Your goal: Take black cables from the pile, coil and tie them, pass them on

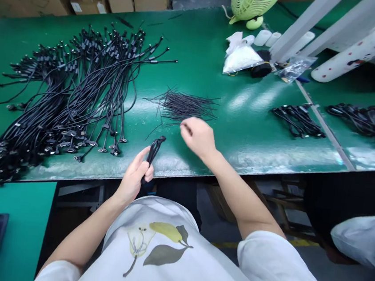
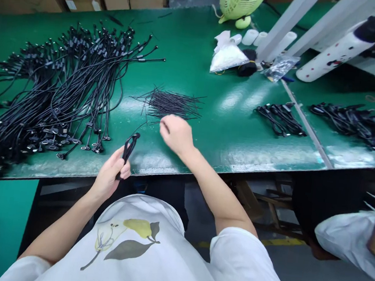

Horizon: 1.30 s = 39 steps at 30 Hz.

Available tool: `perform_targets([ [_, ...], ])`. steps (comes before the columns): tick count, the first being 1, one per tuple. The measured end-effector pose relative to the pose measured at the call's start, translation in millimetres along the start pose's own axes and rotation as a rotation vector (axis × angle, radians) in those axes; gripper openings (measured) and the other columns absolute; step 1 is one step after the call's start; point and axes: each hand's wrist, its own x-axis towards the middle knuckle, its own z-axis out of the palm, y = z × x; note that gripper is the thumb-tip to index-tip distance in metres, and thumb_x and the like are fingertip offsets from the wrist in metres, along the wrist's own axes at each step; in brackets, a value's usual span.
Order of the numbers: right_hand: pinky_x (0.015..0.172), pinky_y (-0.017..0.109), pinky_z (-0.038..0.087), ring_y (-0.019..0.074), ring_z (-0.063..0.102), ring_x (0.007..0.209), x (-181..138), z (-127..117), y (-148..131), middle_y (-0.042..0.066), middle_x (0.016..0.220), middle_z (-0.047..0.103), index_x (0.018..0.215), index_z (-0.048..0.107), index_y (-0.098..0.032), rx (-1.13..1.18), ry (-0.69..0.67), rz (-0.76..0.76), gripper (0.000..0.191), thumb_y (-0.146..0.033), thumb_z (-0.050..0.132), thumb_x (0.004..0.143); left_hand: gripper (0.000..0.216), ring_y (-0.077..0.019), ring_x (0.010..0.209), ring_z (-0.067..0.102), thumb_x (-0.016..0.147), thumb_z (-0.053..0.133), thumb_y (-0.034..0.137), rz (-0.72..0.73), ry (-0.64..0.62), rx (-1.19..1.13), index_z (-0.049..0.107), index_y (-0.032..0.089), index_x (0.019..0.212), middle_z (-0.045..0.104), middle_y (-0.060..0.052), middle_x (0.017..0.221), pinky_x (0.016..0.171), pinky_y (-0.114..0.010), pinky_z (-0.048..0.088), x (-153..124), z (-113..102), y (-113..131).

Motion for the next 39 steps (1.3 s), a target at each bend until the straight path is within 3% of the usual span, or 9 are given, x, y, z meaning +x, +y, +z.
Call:
perform_targets([
  [4,0.066,0.024,0.034,0.0133,0.052,0.070,-34,5,-67,0.002,0.076,0.062,0.081,0.061,-0.017,0.271,-0.325,-0.135,0.016,-0.018,0.047,0.089,0.052,-0.0090,0.055,0.036,0.087,0.061,0.044,0.107,-0.034,0.109,0.054,0.013,0.129,0.040,0.006,0.061,0.056,-0.024,0.033,8,-4,-2],
  [8,0.067,0.028,0.033,0.0145,0.048,0.069,-52,4,-93,0.003,0.071,0.058,0.078,0.058,-0.017,0.128,-0.236,-0.233,0.022,-0.018,0.042,0.092,0.039,-0.0137,0.065,0.047,0.092,0.051,0.042,0.243,0.030,0.517,0.066,0.015,0.116,0.055,-0.001,0.071,0.068,-0.028,0.041,6,-14,0],
  [10,0.072,0.031,0.034,0.0172,0.050,0.076,-50,0,-95,0.006,0.077,0.060,0.081,0.060,-0.016,-0.055,-0.147,-0.422,0.027,-0.016,0.038,0.095,0.034,-0.0184,0.079,0.055,0.092,0.049,0.037,0.296,0.050,0.730,0.067,0.018,0.112,0.064,-0.005,0.085,0.079,-0.030,0.043,4,-19,2],
  [14,0.089,0.035,0.035,0.0207,0.050,0.108,-37,-13,-95,0.011,0.114,0.061,0.101,0.062,-0.014,-0.246,-0.116,-0.924,0.030,-0.012,0.032,0.098,0.027,-0.0174,0.067,0.052,0.087,0.051,0.036,0.103,-0.072,0.812,0.064,0.016,0.074,0.059,-0.003,0.066,0.068,-0.030,0.042,3,-32,3],
  [18,0.082,0.035,0.037,0.0207,0.052,0.095,-29,-28,-104,0.011,0.107,0.061,0.104,0.061,-0.015,-0.368,-0.288,-1.091,0.031,-0.014,0.030,0.099,0.032,-0.0102,0.053,0.041,0.078,0.063,0.041,-0.112,-0.180,0.511,0.052,0.016,0.061,0.047,0.003,0.054,0.055,-0.024,0.033,-4,-40,6],
  [24,0.068,0.035,0.035,0.0217,0.047,0.077,-31,-34,-124,0.012,0.088,0.059,0.097,0.065,-0.015,-0.466,-0.486,-1.050,0.042,-0.003,0.025,0.092,0.037,-0.0072,0.050,0.037,0.067,0.076,0.045,-0.297,-0.195,0.211,0.054,0.014,0.066,0.046,0.005,0.055,0.052,-0.023,0.030,-12,-36,11],
  [31,0.056,0.033,0.029,0.0185,0.040,0.058,-30,-31,-130,0.008,0.067,0.052,0.071,0.061,-0.016,-0.426,-0.622,-0.989,0.044,0.004,0.024,0.084,0.020,-0.0100,0.058,0.041,0.075,0.065,0.033,-0.253,-0.206,0.319,0.060,0.014,0.072,0.049,0.003,0.060,0.058,-0.025,0.033,-24,-29,15],
  [36,0.051,0.031,0.022,0.0178,0.049,0.055,-8,-22,-127,0.011,0.070,0.061,0.082,0.063,-0.012,-0.376,-0.697,-0.643,0.024,-0.008,0.040,0.085,0.038,-0.0224,0.115,0.052,0.078,0.057,0.024,-0.061,-0.113,0.371,0.063,0.019,0.115,0.064,-0.007,0.117,0.101,-0.035,0.036,-21,-23,16],
  [39,0.054,0.029,0.026,0.0168,0.054,0.061,-5,-9,-127,0.009,0.075,0.064,0.082,0.062,-0.014,-0.153,-0.465,-0.395,0.027,-0.020,0.038,0.092,0.044,-0.0232,0.139,0.033,0.094,0.044,0.040,0.143,-0.001,0.362,0.053,0.021,0.133,0.048,-0.006,0.144,0.115,-0.036,0.023,-8,-23,15],
])
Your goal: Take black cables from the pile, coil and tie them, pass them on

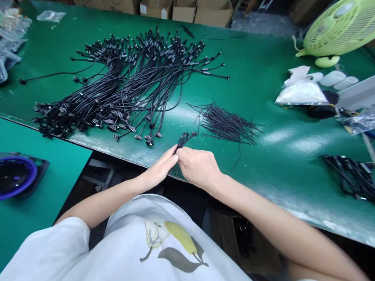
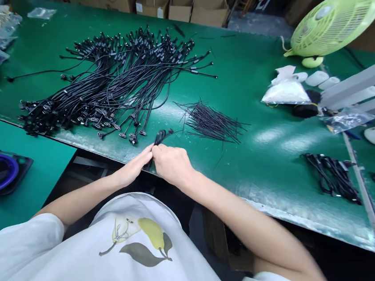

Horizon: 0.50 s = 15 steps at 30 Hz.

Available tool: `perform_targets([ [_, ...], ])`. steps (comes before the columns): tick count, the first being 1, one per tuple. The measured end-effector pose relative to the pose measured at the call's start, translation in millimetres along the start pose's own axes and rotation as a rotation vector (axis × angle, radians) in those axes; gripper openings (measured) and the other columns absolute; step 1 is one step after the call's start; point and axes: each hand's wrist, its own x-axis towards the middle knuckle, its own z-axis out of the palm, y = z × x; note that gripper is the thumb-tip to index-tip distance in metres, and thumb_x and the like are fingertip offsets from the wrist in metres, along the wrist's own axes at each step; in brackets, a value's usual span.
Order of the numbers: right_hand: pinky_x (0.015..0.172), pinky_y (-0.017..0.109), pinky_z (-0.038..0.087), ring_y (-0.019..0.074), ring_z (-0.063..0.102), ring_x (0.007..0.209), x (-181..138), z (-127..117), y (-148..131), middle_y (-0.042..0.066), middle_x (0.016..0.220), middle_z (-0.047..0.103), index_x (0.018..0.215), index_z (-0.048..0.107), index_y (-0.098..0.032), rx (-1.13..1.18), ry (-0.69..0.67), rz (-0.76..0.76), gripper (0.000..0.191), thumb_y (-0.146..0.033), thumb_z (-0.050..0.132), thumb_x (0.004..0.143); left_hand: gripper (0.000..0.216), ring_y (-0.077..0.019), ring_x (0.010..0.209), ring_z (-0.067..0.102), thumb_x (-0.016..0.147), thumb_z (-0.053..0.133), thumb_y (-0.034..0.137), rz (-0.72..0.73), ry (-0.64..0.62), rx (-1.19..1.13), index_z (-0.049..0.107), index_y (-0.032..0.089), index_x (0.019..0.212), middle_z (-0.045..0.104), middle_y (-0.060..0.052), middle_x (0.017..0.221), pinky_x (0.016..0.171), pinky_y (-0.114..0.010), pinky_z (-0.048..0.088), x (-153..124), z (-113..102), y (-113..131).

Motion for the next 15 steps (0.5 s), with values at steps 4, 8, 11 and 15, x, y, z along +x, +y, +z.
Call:
perform_targets([
  [4,0.062,0.025,0.035,0.0146,0.054,0.065,-3,22,-4,0.004,0.070,0.061,0.069,0.055,-0.017,0.495,0.245,0.187,0.042,-0.035,0.032,0.099,0.062,-0.0248,0.133,0.041,0.099,0.017,0.056,0.155,-0.013,-0.027,0.062,0.020,0.122,0.057,-0.008,0.135,0.111,-0.039,0.030,8,-8,8],
  [8,0.057,0.024,0.036,0.0139,0.050,0.059,-11,29,10,0.000,0.061,0.054,0.066,0.052,-0.019,0.773,0.202,0.275,0.040,-0.041,0.037,0.097,0.060,-0.0248,0.112,0.050,0.094,0.033,0.063,0.235,-0.033,0.296,0.071,0.017,0.084,0.065,-0.009,0.115,0.105,-0.038,0.033,-2,-13,13],
  [11,0.060,0.025,0.035,0.0147,0.051,0.062,-15,26,12,0.002,0.065,0.057,0.069,0.054,-0.019,0.545,0.349,0.293,0.035,-0.035,0.039,0.096,0.059,-0.0217,0.094,0.054,0.091,0.037,0.066,0.157,-0.045,0.310,0.066,0.016,0.081,0.067,-0.007,0.090,0.094,-0.035,0.040,0,-10,4],
  [15,0.063,0.026,0.032,0.0150,0.051,0.063,-21,31,-11,0.005,0.066,0.060,0.072,0.059,-0.018,0.232,0.369,0.005,0.038,-0.025,0.032,0.098,0.076,-0.0189,0.072,0.055,0.088,0.022,0.075,-0.112,0.045,-0.011,0.066,0.014,0.077,0.056,-0.004,0.065,0.069,-0.030,0.044,15,-13,-4],
])
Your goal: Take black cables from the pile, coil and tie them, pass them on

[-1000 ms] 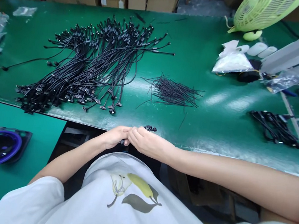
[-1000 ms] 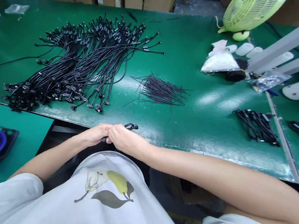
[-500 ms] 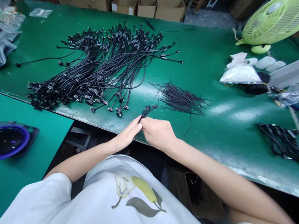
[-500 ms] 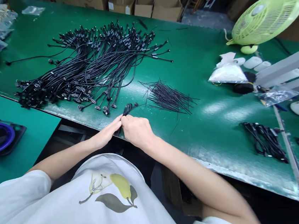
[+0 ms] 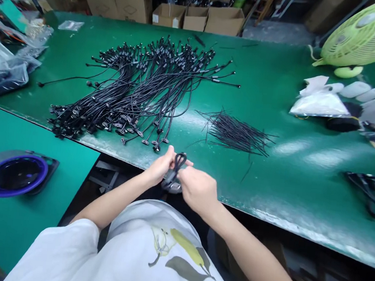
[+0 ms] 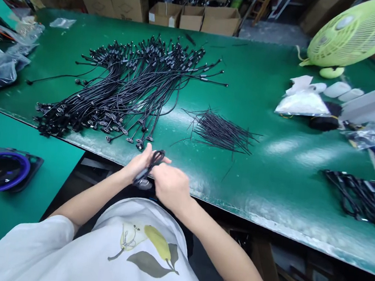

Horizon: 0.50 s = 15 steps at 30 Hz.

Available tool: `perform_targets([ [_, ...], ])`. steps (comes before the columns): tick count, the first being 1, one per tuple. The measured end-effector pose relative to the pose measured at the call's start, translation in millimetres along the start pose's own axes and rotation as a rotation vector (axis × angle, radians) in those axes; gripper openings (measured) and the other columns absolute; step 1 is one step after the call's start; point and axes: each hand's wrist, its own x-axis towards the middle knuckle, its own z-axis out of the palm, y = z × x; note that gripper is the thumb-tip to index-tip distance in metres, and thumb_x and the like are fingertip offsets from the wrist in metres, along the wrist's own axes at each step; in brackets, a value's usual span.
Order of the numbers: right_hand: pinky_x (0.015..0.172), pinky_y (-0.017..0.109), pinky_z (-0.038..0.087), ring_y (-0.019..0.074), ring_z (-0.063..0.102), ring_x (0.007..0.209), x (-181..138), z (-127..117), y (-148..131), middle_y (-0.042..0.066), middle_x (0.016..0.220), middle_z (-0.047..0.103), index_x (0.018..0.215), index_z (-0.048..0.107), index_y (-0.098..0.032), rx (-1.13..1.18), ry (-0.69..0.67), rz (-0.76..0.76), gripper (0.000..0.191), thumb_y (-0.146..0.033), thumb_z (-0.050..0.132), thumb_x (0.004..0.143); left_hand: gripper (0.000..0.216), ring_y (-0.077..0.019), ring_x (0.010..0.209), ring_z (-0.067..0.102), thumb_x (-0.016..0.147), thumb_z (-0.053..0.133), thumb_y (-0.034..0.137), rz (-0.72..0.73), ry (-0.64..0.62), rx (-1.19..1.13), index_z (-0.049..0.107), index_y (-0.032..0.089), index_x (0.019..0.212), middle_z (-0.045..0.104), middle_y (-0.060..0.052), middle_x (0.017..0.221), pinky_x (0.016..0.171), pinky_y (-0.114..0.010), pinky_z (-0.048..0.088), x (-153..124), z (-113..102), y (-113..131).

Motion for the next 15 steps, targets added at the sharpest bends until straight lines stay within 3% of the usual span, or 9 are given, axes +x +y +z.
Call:
perform_targets([
  [3,0.062,0.025,0.031,0.0133,0.050,0.062,-2,7,-5,0.003,0.066,0.059,0.071,0.058,-0.018,0.061,-0.100,-0.004,0.041,-0.028,0.032,0.100,0.077,-0.0177,0.070,0.054,0.088,0.023,0.076,0.016,0.005,-0.144,0.068,0.014,0.077,0.053,-0.004,0.065,0.065,-0.029,0.044,-1,-6,8],
  [7,0.060,0.023,0.030,0.0122,0.049,0.064,-1,5,12,0.002,0.071,0.059,0.071,0.056,-0.018,0.159,-0.145,0.199,0.038,-0.030,0.035,0.100,0.056,-0.0177,0.086,0.055,0.091,0.044,0.062,0.216,0.012,0.088,0.073,0.015,0.077,0.056,-0.006,0.089,0.082,-0.029,0.045,-17,-8,13],
  [9,0.062,0.024,0.030,0.0129,0.050,0.066,-1,2,17,0.002,0.073,0.060,0.074,0.057,-0.018,0.114,-0.093,0.261,0.035,-0.030,0.036,0.100,0.039,-0.0205,0.100,0.055,0.085,0.061,0.053,0.254,0.042,0.215,0.073,0.019,0.100,0.055,-0.007,0.110,0.092,-0.031,0.044,-22,-3,6],
  [10,0.063,0.024,0.031,0.0132,0.051,0.068,-2,2,18,0.003,0.074,0.060,0.075,0.057,-0.018,0.098,-0.063,0.283,0.035,-0.030,0.035,0.100,0.044,-0.0225,0.109,0.053,0.084,0.064,0.051,0.263,0.063,0.233,0.067,0.021,0.116,0.052,-0.008,0.122,0.098,-0.033,0.042,-23,0,1],
  [12,0.066,0.024,0.033,0.0137,0.053,0.071,-3,3,16,0.004,0.077,0.061,0.078,0.058,-0.018,0.117,-0.014,0.314,0.035,-0.032,0.034,0.101,0.059,-0.0257,0.128,0.044,0.088,0.058,0.052,0.260,0.057,0.229,0.048,0.024,0.139,0.043,-0.010,0.142,0.110,-0.038,0.034,-25,9,-10],
  [15,0.068,0.023,0.037,0.0139,0.057,0.074,-4,8,6,0.004,0.080,0.063,0.082,0.059,-0.018,0.196,0.050,0.365,0.038,-0.032,0.030,0.102,0.061,-0.0252,0.146,0.023,0.096,0.037,0.055,0.254,-0.031,0.239,0.033,0.023,0.148,0.035,-0.010,0.154,0.120,-0.040,0.019,-25,24,-23],
])
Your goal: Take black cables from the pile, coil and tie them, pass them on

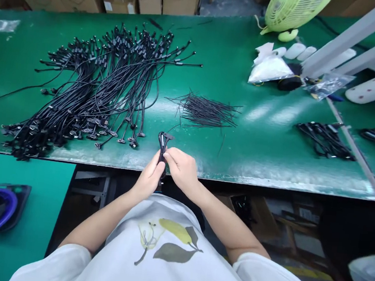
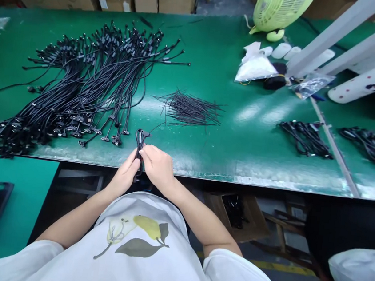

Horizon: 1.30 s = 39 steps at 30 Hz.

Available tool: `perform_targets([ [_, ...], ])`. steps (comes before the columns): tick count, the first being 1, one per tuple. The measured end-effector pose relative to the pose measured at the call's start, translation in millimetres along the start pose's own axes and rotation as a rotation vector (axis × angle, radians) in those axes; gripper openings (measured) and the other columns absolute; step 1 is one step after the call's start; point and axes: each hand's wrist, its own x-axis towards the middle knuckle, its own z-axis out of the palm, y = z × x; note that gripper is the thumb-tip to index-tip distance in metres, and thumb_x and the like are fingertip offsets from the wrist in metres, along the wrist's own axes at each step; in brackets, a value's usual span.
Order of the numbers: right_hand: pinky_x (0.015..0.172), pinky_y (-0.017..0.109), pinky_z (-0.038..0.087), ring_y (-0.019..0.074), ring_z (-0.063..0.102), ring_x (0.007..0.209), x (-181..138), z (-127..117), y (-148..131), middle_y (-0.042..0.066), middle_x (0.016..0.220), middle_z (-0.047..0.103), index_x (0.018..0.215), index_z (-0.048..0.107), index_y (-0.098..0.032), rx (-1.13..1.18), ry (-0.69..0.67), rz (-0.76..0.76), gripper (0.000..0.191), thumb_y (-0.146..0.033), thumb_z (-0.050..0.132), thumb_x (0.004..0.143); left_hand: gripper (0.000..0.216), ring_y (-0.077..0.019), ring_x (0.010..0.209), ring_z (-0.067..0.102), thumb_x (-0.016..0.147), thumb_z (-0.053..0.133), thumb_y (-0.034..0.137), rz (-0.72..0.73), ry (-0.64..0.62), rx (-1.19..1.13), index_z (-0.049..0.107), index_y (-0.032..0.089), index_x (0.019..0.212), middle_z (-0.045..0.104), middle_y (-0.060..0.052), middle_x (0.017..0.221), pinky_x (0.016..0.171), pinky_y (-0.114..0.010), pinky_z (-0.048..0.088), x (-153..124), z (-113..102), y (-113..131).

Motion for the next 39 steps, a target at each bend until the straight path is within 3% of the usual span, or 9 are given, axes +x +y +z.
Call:
perform_targets([
  [6,0.069,0.028,0.045,0.0203,0.061,0.089,-13,10,-7,0.013,0.104,0.064,0.133,0.046,-0.009,-0.158,0.058,-0.051,0.047,-0.037,0.021,0.103,0.076,-0.0225,0.150,0.007,0.093,0.024,0.065,0.133,-0.045,0.016,0.006,0.025,0.155,0.006,-0.009,0.164,0.123,-0.038,0.009,3,15,-5],
  [9,0.068,0.028,0.045,0.0200,0.060,0.085,-15,7,0,0.013,0.098,0.063,0.134,0.044,-0.009,-0.251,0.105,-0.061,0.046,-0.033,0.020,0.104,0.071,-0.0255,0.147,0.021,0.093,0.029,0.065,0.160,-0.092,0.002,0.025,0.024,0.151,0.024,-0.012,0.160,0.121,-0.041,0.018,12,10,-1],
  [15,0.063,0.030,0.035,0.0169,0.054,0.071,-19,-9,16,0.007,0.078,0.059,0.118,0.056,-0.013,-0.454,0.104,-0.175,0.035,-0.031,0.031,0.103,0.044,-0.0254,0.123,0.052,0.091,0.054,0.050,0.204,0.236,0.118,0.058,0.020,0.124,0.055,-0.012,0.131,0.105,-0.040,0.041,35,-21,10],
  [18,0.062,0.029,0.034,0.0164,0.054,0.072,-24,-14,20,0.007,0.082,0.061,0.117,0.058,-0.013,-0.346,0.047,-0.148,0.035,-0.032,0.032,0.103,0.030,-0.0239,0.117,0.054,0.090,0.060,0.041,0.262,0.157,0.269,0.065,0.021,0.112,0.060,-0.010,0.119,0.102,-0.038,0.043,39,-36,19],
  [23,0.072,0.025,0.041,0.0151,0.059,0.082,-24,-24,26,0.005,0.094,0.065,0.107,0.059,-0.015,0.283,-0.227,-0.011,0.030,-0.032,0.035,0.101,0.025,-0.0232,0.122,0.052,0.094,0.055,0.027,0.323,-0.159,0.240,0.063,0.023,0.117,0.060,-0.010,0.122,0.107,-0.040,0.039,39,-43,30],
  [26,0.077,0.027,0.043,0.0161,0.059,0.085,-19,-27,29,0.006,0.097,0.065,0.105,0.058,-0.015,0.453,-0.325,0.027,0.023,-0.032,0.044,0.098,0.026,-0.0241,0.128,0.050,0.096,0.049,0.025,0.308,-0.287,0.183,0.060,0.023,0.120,0.059,-0.011,0.130,0.109,-0.043,0.038,44,-34,29],
  [30,0.077,0.026,0.045,0.0130,0.060,0.078,-16,-25,32,0.007,0.108,0.063,0.114,0.057,-0.016,0.501,-0.278,0.125,0.023,-0.025,0.043,0.098,0.027,-0.0257,0.143,0.033,0.097,0.046,0.024,0.322,-0.374,0.285,0.059,0.022,0.121,0.049,-0.012,0.146,0.116,-0.047,0.028,48,-13,30],
  [35,0.066,0.025,0.047,0.0143,0.063,0.071,-18,-34,47,0.003,0.087,0.066,0.109,0.058,-0.016,0.375,-0.424,0.075,0.026,-0.031,0.039,0.101,0.031,-0.0297,0.145,0.028,0.095,0.049,0.033,0.275,-0.376,0.367,0.052,0.022,0.123,0.032,-0.013,0.156,0.116,-0.051,0.026,49,10,22],
  [39,0.062,0.030,0.049,0.0228,0.067,0.090,-29,-49,50,0.008,0.106,0.068,0.111,0.054,-0.016,0.069,-0.362,0.156,0.040,-0.050,0.039,0.098,0.026,-0.0277,0.135,0.044,0.095,0.047,0.032,0.307,-0.186,0.381,0.049,0.022,0.119,0.050,-0.014,0.143,0.113,-0.051,0.033,50,36,6],
])
